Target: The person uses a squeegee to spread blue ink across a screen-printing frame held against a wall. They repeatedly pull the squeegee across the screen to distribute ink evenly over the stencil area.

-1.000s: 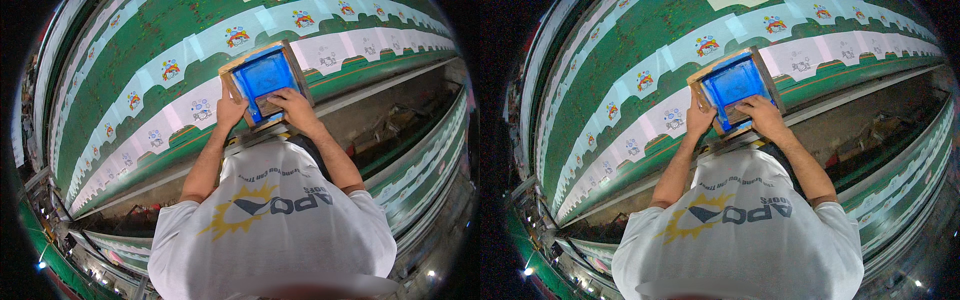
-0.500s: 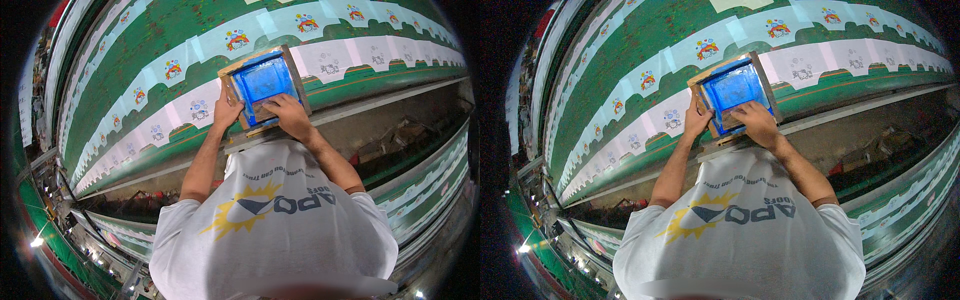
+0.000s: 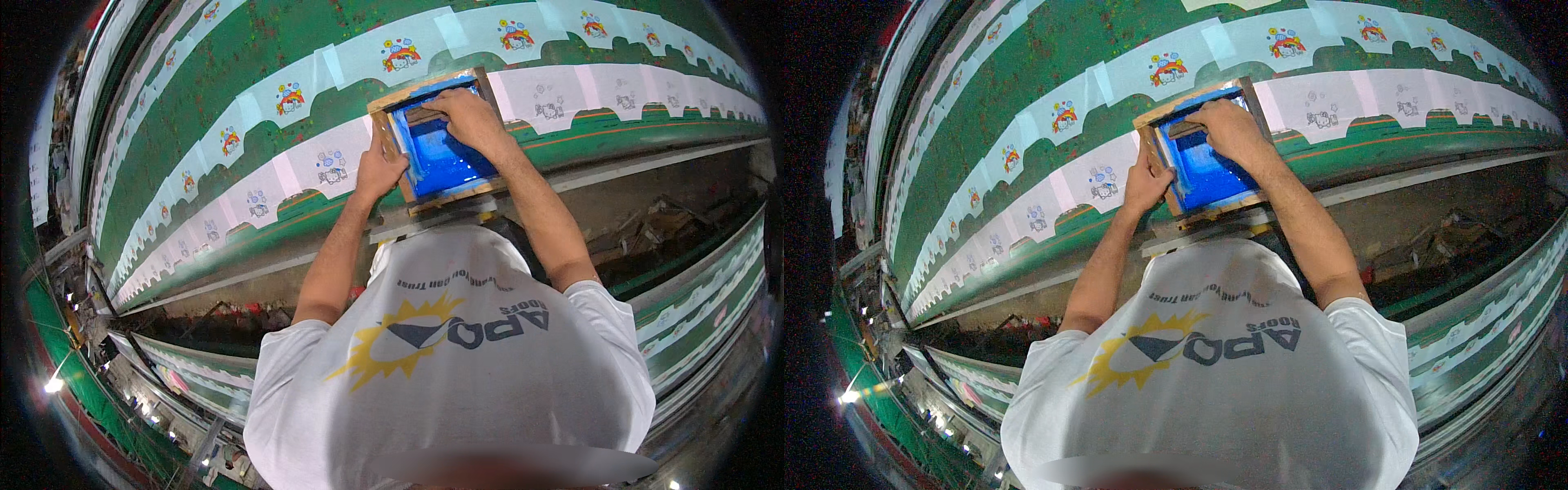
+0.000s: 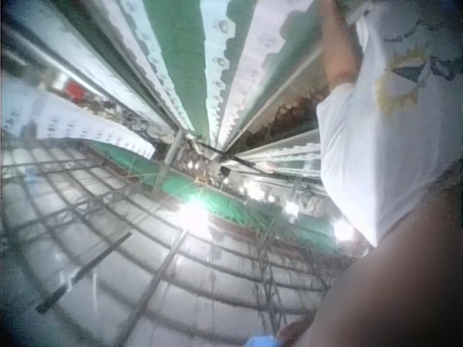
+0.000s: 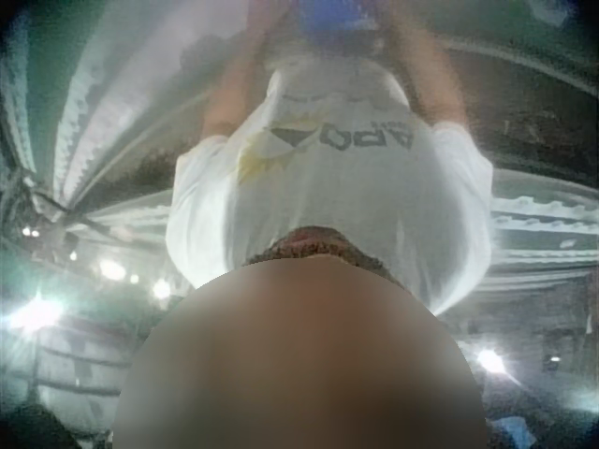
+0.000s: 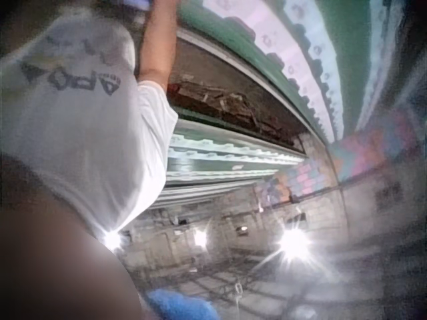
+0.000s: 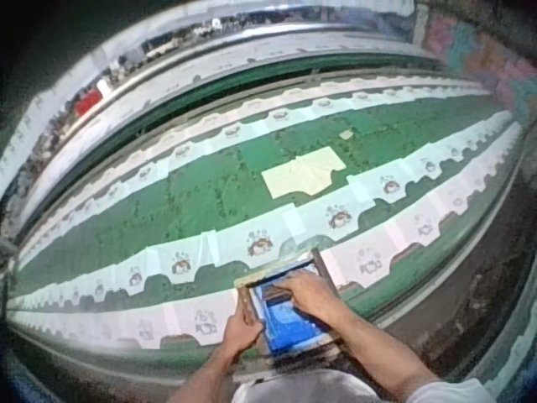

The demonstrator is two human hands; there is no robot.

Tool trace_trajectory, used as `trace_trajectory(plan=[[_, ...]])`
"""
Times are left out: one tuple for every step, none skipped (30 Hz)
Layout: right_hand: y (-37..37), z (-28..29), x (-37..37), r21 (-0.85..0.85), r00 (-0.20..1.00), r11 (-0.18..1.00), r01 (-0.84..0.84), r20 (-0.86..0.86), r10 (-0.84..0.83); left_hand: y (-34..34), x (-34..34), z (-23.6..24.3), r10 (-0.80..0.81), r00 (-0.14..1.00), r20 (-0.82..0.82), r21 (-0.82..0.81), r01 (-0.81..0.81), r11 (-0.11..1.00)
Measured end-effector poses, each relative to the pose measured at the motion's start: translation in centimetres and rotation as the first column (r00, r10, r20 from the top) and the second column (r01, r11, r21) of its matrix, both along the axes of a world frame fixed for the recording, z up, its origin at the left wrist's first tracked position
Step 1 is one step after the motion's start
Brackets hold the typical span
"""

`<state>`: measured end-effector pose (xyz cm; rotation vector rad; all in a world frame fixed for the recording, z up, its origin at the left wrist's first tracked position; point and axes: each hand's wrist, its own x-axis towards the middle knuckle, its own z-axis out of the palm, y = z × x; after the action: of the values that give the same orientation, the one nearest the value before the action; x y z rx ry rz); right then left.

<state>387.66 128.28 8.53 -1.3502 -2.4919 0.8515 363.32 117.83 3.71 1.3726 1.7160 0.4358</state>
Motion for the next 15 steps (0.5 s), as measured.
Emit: trace_trajectory(plan=[[-0.1,-0.1,-0.1,0.011,1.0,1.0,0.003,0.003,-0.003,0.0,0.0,0.1,-0.017,0.999,-0.046,0.048,0.019,0.999],[-0.7,-0.1,0.0,0.039,1.0,0.999,0.003,-0.011,-0.002,0.1,-0.1,0.2,0.001,1.0,-0.008,-0.008,-0.001,1.0],[-1.7,-0.2,0.3,0.066,1.0,0.998,0.003,-0.021,-0.002,0.0,-0.1,0.1,0.019,0.999,0.033,-0.066,-0.017,0.998],[-3.0,-0.2,0.7,0.058,1.0,0.998,0.02,-0.023,-0.018,0.1,-0.2,0.0,0.039,0.996,0.078,-0.124,-0.029,0.992],[-4.6,-0.1,1.1,0.058,0.999,0.998,0.034,-0.023,-0.032,0.3,-0.2,-0.3,0.02,0.998,0.058,-0.058,-0.016,0.998],[-6.2,0.0,1.4,0.053,0.999,0.998,0.046,-0.023,-0.045,0.1,-0.2,-0.5,0.004,0.999,0.039,0.004,-0.005,1.0],[-7.9,0.1,1.7,0.036,0.998,0.998,0.057,-0.031,-0.056,0.1,-0.3,-0.7,-0.005,1.0,0.012,0.019,0.004,1.0],[-9.4,0.3,1.9,0.017,0.997,0.998,0.067,-0.038,-0.066,0.0,-0.4,-0.9,-0.013,1.0,0.026,0.043,0.012,0.999],[-10.4,0.5,2.1,-0.021,0.996,0.996,0.082,-0.018,-0.083,-0.1,-0.5,-1.0,-0.015,0.999,0.035,0.026,0.014,1.0],[-10.8,0.8,2.4,-0.008,0.997,0.998,0.07,-0.037,-0.07,-0.1,-0.5,-1.1,-0.016,0.999,0.042,0.022,0.016,1.0],[-11.0,1.0,2.5,-0.02,0.997,0.998,0.065,-0.031,-0.066,-0.2,-0.6,-1.1,-0.01,0.999,0.052,0.004,0.01,1.0],[-10.9,1.3,2.5,-0.03,0.998,0.998,0.061,-0.027,-0.062,-0.2,-0.6,-1.1,-0.003,0.998,0.06,-0.003,0.004,1.0],[-10.2,1.4,2.5,-0.084,1.0,0.996,0.023,-0.01,-0.024,-0.2,-0.6,-1.1,0.003,0.998,0.065,0.003,-0.003,1.0],[-8.5,1.4,2.5,-0.139,1.0,0.99,-0.012,0.002,0.012,-0.2,-0.7,-1.1,0.002,0.999,0.052,-0.006,-0.001,1.0],[-6.9,1.4,2.4,-0.193,0.999,0.98,-0.044,0.012,0.047,-0.2,-0.7,-1.1,0.001,0.999,0.038,-0.001,-0.001,1.0]])
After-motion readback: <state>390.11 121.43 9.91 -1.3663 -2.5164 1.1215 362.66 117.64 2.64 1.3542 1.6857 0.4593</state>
